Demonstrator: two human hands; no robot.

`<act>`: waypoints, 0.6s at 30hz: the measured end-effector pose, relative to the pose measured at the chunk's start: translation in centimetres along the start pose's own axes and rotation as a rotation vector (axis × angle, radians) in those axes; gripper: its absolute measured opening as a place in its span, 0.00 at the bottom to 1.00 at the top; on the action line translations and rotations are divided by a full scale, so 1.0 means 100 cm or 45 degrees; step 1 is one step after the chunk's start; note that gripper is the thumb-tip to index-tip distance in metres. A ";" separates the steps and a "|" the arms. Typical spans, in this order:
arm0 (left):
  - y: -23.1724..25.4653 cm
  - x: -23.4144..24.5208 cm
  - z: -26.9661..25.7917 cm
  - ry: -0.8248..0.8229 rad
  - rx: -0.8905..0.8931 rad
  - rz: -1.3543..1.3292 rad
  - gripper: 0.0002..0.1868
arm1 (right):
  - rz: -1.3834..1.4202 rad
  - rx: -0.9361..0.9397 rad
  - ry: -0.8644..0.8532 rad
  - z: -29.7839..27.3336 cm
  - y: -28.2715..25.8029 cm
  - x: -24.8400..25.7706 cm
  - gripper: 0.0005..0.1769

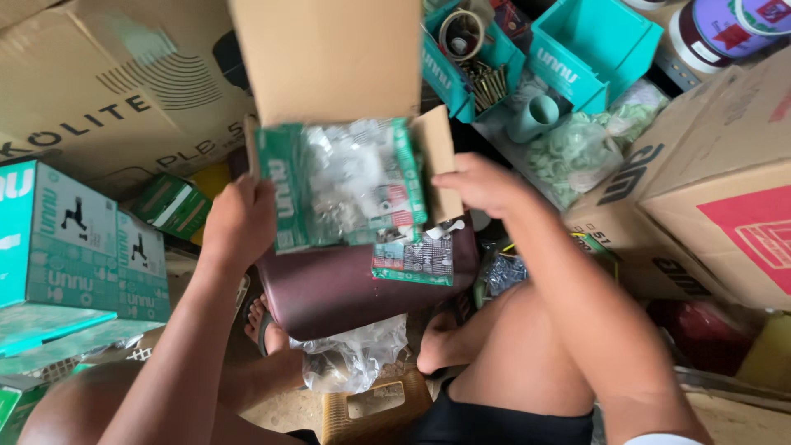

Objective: The person unboxes and sorts various plumbing fixtures and hardware components, removing them from plastic bags and placing them into boxes or containers.

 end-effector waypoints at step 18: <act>0.268 -0.198 0.067 -0.339 -0.482 0.195 0.20 | 0.356 -0.241 0.859 -0.128 0.163 0.169 0.30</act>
Point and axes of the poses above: each hand's wrist, its own z-axis towards the middle knuckle, its own x-axis out of the back of the hand, y = z × x, the point moved 8 cm from there along z, towards the middle knuckle, and after that the axes turned 2 degrees about -y, right-handed, at the moved point
